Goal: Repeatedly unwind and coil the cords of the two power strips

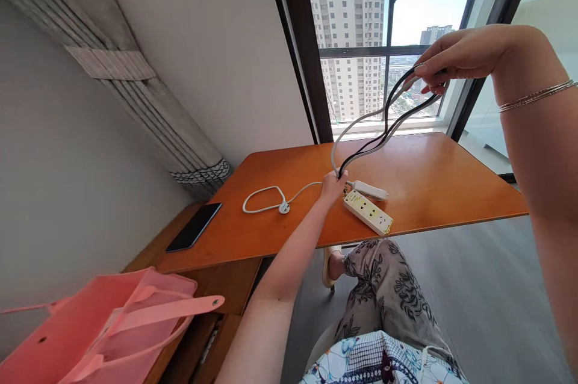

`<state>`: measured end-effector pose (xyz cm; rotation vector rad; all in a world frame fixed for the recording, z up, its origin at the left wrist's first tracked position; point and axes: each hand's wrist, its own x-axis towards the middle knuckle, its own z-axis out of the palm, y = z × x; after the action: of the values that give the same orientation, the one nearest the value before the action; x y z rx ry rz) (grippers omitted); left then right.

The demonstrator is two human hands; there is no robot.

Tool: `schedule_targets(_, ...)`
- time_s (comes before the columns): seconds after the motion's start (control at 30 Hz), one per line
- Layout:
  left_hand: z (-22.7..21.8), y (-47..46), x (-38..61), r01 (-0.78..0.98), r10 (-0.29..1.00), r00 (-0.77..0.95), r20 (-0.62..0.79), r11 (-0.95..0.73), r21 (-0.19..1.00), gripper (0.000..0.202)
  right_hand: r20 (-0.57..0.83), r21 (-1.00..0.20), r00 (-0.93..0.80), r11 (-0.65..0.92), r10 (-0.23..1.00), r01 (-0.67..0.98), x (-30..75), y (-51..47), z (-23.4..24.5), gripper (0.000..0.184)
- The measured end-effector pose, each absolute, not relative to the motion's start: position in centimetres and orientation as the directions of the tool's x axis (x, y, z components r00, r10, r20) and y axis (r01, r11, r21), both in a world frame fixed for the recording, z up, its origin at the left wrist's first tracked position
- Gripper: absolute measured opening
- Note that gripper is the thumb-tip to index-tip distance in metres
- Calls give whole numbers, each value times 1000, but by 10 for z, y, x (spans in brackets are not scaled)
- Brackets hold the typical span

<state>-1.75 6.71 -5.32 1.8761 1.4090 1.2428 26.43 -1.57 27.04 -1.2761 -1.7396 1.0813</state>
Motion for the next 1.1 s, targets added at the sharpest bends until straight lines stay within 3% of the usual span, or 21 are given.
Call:
schedule_targets(0.07, -55, 69, -22, 446, 933, 68, 353, -345, 826, 29, -79, -826, -289, 99, 954, 555, 264, -13, 270, 9)
schedule_targets(0.13, -57, 70, -23, 405, 941, 68, 332, -331, 852, 28, -41, -824, -328, 154, 944, 546, 259, -13, 268, 19)
schedule_targets(0.23, -61, 70, -22, 382, 946, 67, 317, -317, 868, 26, 190, -906, -297, 284, 936, 315, 246, -14, 265, 33)
schedule_targets(0.3, -62, 68, -22, 372, 942, 78, 328, -332, 867, 26, 308, -941, -150, 324, 939, 98, 238, -13, 264, 37)
schedule_targets(0.37, -63, 65, -24, 350, 936, 97, 338, -350, 869, 26, 291, -956, 0, 291, 957, -46, 232, -9, 264, 40)
schedule_targets(0.47, -66, 61, -29, 318, 937, 127, 324, -348, 882, 29, 187, -969, 74, 197, 980, -152, 232, 0, 264, 45)
schedule_targets(0.6, -68, 54, -40, 352, 930, 197, 310, -362, 863, 29, 113, -987, 27, 116, 993, -112, 248, 13, 264, 56)
schedule_targets(0.77, -61, 47, -48, 451, 920, 195, 341, -393, 802, 32, 56, -995, -12, 56, 998, 77, 284, 25, 262, 43)
schedule_targets(0.93, -44, 41, -44, 341, 868, 225, 443, -496, 798, 25, 143, -981, 156, 161, 977, -112, 304, 38, 255, 49)
schedule_targets(1.1, -37, 34, -38, 193, 879, 298, 372, -437, 878, 39, 234, -951, 287, 280, 929, -131, 319, 66, 248, 52)
